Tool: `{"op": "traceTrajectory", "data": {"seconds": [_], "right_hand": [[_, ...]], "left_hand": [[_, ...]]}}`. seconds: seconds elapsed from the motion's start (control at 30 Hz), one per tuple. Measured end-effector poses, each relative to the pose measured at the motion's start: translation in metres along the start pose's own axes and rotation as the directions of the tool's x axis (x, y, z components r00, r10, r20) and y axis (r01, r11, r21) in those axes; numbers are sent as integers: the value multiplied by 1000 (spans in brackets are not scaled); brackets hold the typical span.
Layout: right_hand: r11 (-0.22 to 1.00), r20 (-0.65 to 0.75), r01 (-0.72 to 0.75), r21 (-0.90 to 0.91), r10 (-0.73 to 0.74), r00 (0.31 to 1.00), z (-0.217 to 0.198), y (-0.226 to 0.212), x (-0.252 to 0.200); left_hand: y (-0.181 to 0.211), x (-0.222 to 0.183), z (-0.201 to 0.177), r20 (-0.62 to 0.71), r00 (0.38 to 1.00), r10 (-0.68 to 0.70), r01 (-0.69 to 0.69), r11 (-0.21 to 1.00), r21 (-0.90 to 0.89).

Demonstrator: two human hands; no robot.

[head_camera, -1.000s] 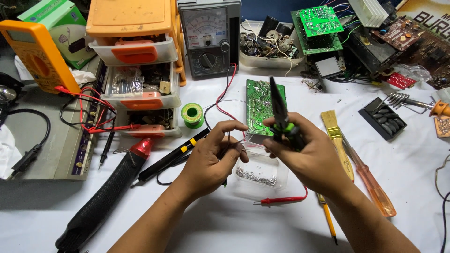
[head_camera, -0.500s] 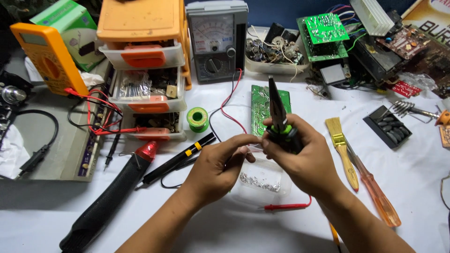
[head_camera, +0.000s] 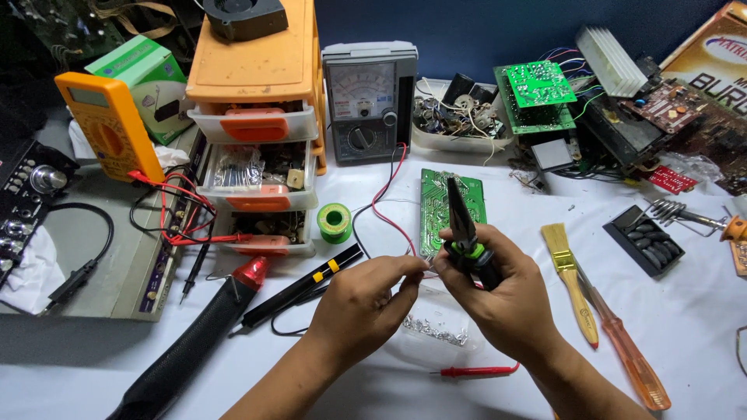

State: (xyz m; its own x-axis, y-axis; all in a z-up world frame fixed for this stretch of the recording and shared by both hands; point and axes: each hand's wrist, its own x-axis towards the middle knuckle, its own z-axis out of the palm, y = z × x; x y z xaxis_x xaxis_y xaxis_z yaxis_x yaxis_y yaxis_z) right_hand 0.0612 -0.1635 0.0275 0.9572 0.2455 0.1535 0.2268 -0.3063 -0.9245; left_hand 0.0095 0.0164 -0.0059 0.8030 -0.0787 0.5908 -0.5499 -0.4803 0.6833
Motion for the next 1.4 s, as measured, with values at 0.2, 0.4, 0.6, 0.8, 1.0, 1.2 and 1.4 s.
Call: {"op": "traceTrajectory", "data": {"seconds": [0.2, 0.4, 0.6, 0.8, 1.0, 1.2, 1.4], "right_hand": [[988, 66, -155, 19, 154, 986, -16, -2, -12], [863, -65, -347, -366, 348, 935, -47, 12, -36], [847, 9, -247, -471, 284, 959, -60, 69, -49], [849, 78, -180, -497, 250, 965, -49, 67, -39], [793, -62, -300, -531, 317, 946, -54, 51, 10], [788, -32, -449, -421, 481, 876, -59, 53, 65], [803, -5, -574, -162, 581, 814, -51, 59, 76]], "left_hand": [[1, -2, 3, 22, 999, -39, 38, 998, 51], [3, 2, -4, 61, 981, -183, 183, 983, 12], [-4, 4, -8, 22, 947, -320, 321, 940, -113], [-6, 8, -9, 138, 848, -512, 524, 850, -65], [-10, 10, -11, 331, 792, -513, 507, 855, 112], [-6, 7, -12, 492, 746, -448, 339, 892, 298], [-10, 7, -10, 560, 685, -466, 493, 862, 113]]}}
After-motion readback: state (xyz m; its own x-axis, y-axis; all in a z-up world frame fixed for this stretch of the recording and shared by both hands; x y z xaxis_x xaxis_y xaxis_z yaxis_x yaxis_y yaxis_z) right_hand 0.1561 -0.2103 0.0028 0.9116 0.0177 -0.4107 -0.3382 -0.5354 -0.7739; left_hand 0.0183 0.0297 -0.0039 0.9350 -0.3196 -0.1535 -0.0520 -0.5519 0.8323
